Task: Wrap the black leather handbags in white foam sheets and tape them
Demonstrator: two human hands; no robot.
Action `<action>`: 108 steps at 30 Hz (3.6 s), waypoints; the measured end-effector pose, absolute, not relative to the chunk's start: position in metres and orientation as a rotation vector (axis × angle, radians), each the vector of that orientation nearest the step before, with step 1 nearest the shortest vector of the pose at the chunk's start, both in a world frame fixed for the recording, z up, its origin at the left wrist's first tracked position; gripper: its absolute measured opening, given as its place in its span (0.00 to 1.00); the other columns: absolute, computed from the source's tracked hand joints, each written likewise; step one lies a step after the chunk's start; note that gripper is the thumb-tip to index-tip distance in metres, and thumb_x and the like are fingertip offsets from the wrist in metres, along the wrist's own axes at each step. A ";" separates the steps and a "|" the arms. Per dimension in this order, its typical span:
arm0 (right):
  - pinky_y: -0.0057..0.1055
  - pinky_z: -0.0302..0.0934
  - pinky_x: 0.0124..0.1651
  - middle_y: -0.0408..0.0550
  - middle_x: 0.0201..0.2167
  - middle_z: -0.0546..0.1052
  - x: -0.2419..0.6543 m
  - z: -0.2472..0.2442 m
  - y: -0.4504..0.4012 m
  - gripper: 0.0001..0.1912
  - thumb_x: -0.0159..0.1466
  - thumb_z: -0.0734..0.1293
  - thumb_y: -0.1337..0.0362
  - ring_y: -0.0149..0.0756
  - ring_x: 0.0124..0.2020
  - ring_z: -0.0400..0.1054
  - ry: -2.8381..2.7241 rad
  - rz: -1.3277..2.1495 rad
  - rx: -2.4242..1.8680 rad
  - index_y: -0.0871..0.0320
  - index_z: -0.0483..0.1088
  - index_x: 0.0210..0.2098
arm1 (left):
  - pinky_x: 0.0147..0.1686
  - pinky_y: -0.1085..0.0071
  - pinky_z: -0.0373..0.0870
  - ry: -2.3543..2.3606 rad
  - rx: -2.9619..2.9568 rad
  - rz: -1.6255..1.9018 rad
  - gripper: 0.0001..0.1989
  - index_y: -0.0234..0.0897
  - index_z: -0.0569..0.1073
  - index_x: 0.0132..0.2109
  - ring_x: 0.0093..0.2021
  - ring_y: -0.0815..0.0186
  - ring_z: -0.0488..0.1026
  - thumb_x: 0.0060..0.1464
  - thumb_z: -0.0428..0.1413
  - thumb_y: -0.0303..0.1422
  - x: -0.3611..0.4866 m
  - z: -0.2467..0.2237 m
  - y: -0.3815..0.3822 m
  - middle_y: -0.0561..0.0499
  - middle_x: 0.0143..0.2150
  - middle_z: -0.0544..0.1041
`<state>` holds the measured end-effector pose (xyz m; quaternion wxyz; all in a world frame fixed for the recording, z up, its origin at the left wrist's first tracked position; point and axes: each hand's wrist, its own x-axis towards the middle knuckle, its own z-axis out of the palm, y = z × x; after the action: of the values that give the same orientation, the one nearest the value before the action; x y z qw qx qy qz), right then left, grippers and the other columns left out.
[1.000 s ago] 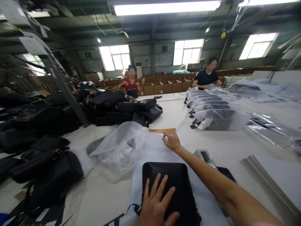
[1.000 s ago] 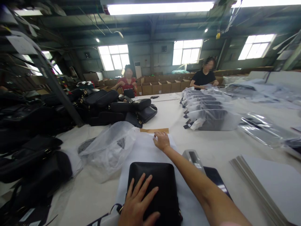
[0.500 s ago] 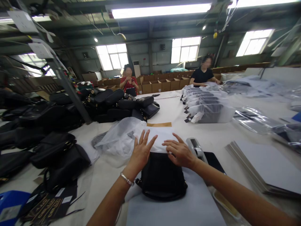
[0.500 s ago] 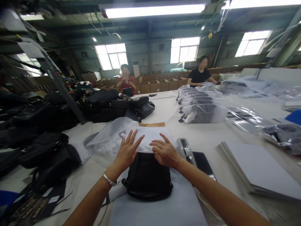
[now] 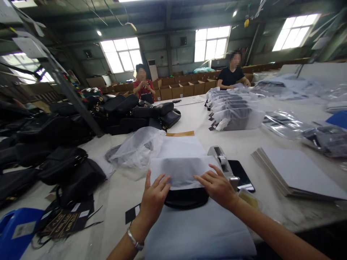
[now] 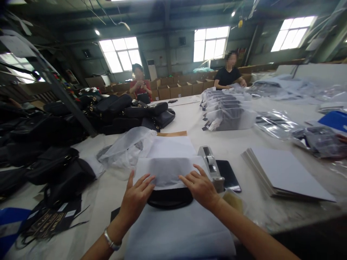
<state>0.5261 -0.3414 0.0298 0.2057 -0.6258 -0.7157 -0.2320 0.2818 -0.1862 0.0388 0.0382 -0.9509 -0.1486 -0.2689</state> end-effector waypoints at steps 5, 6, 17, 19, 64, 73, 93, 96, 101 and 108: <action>0.52 0.55 0.66 0.43 0.35 0.79 0.522 0.008 -0.352 0.18 0.68 0.61 0.75 0.34 0.37 0.72 -1.927 -0.630 -1.705 0.50 0.76 0.48 | 0.66 0.51 0.59 -0.387 -3.006 -0.754 0.10 0.39 0.75 0.45 0.58 0.61 0.73 0.65 0.50 0.26 0.274 0.032 -0.182 0.48 0.57 0.77; 0.52 0.55 0.66 0.44 0.37 0.79 0.521 0.005 -0.353 0.18 0.68 0.61 0.75 0.34 0.38 0.72 -1.922 -0.629 -1.697 0.50 0.76 0.48 | 0.66 0.51 0.60 -0.389 -3.026 -0.734 0.09 0.39 0.74 0.48 0.59 0.61 0.72 0.65 0.50 0.28 0.275 0.034 -0.183 0.47 0.59 0.75; 0.51 0.57 0.66 0.44 0.40 0.80 0.519 -0.007 -0.385 0.21 0.67 0.61 0.76 0.33 0.40 0.73 -1.860 -0.472 -1.712 0.47 0.75 0.51 | 0.67 0.47 0.56 -0.157 -3.155 -0.393 0.26 0.38 0.62 0.67 0.72 0.52 0.53 0.65 0.53 0.37 0.298 0.013 -0.202 0.42 0.70 0.60; 0.46 0.63 0.61 0.45 0.41 0.80 0.511 -0.007 -0.401 0.19 0.68 0.63 0.74 0.34 0.42 0.73 -1.838 -0.385 -1.712 0.49 0.75 0.52 | 0.68 0.47 0.54 -0.171 -3.148 -0.395 0.26 0.37 0.60 0.68 0.72 0.52 0.51 0.65 0.52 0.36 0.292 0.005 -0.207 0.43 0.71 0.59; 0.51 0.58 0.64 0.55 0.58 0.73 0.476 0.064 -0.358 0.35 0.59 0.74 0.51 0.50 0.57 0.68 -1.785 0.088 -1.965 0.58 0.65 0.61 | 0.56 0.58 0.74 -0.343 -3.303 -0.307 0.12 0.35 0.74 0.44 0.60 0.54 0.72 0.57 0.53 0.17 0.308 0.046 -0.202 0.40 0.60 0.74; 0.42 0.62 0.61 0.50 0.50 0.78 0.486 0.034 -0.337 0.17 0.57 0.62 0.81 0.41 0.50 0.73 -1.889 -0.133 -1.922 0.58 0.72 0.40 | 0.50 0.60 0.78 -0.327 -3.292 -0.381 0.15 0.34 0.73 0.45 0.54 0.55 0.77 0.54 0.53 0.14 0.301 0.048 -0.193 0.39 0.60 0.74; 0.34 0.65 0.44 0.49 0.34 0.80 0.507 0.019 -0.327 0.16 0.60 0.61 0.78 0.40 0.37 0.73 -1.837 -0.147 -1.955 0.58 0.74 0.41 | 0.39 0.68 0.76 -0.506 -3.181 -0.372 0.15 0.40 0.74 0.45 0.35 0.62 0.79 0.59 0.49 0.19 0.302 0.046 -0.175 0.51 0.34 0.81; 0.34 0.63 0.43 0.48 0.33 0.79 0.507 0.021 -0.321 0.12 0.63 0.62 0.76 0.40 0.37 0.72 -1.817 -0.121 -2.020 0.57 0.74 0.40 | 0.33 0.70 0.72 -0.623 -3.169 -0.329 0.12 0.41 0.74 0.44 0.32 0.62 0.78 0.59 0.51 0.21 0.306 0.047 -0.172 0.53 0.31 0.80; 0.37 0.58 0.56 0.48 0.35 0.78 0.505 0.024 -0.310 0.09 0.63 0.65 0.73 0.42 0.41 0.70 -1.761 -0.098 -2.062 0.56 0.72 0.42 | 0.32 0.70 0.67 -0.801 -3.135 -0.316 0.08 0.42 0.73 0.44 0.34 0.61 0.78 0.59 0.55 0.25 0.312 0.043 -0.172 0.52 0.33 0.81; 0.35 0.60 0.45 0.46 0.37 0.78 0.509 0.023 -0.301 0.12 0.64 0.68 0.67 0.43 0.41 0.71 -1.542 0.002 -2.164 0.56 0.69 0.48 | 0.30 0.72 0.65 -0.958 -3.107 -0.380 0.05 0.42 0.74 0.45 0.34 0.62 0.79 0.63 0.56 0.35 0.320 0.045 -0.165 0.51 0.36 0.82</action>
<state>0.5086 -0.3006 0.0234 0.2401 -0.7906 -0.5634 0.0008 0.3198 -0.1650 0.0453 -0.0660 -0.9471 -0.2920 -0.1159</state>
